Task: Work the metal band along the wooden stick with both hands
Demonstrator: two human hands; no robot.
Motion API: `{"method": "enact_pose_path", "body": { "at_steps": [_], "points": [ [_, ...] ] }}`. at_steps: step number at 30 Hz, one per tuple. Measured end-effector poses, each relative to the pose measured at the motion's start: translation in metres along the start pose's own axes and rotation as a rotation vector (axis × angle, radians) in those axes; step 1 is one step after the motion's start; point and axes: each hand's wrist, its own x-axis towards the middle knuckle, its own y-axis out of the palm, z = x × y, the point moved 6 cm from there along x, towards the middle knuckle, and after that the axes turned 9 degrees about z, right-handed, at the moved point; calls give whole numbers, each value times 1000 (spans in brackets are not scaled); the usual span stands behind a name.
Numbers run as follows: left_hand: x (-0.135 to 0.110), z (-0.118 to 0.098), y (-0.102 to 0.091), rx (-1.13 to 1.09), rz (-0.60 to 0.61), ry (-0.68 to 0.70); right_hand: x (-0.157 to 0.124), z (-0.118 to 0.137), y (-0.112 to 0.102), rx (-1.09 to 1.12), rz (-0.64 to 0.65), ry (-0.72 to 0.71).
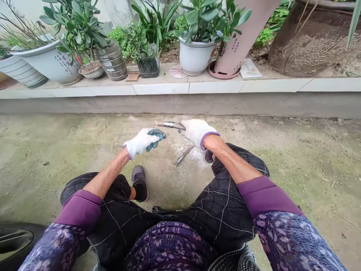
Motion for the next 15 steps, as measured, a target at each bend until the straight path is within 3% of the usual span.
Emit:
{"method": "enact_pose_path", "body": {
  "at_steps": [3, 5, 7, 9, 12, 14, 15],
  "points": [
    [3, 0, 11, -15, 66, 28, -5, 2, -8, 216, -75, -23],
    [5, 1, 12, -23, 76, 39, -12, 3, -10, 513, -35, -41],
    [6, 3, 7, -9, 58, 41, -20, 8, -8, 833, 89, -108],
    [7, 4, -3, 13, 35, 43, -28, 17, -2, 1006, 287, -227],
    [7, 3, -17, 55, 10, 27, -34, 27, 16, 892, 551, -389],
    [5, 3, -20, 109, 9, 5, -29, 26, 31, 665, 572, -396],
    [4, 4, -19, 136, 13, -7, -23, 23, 36, 539, 514, -362]
  ]
}}
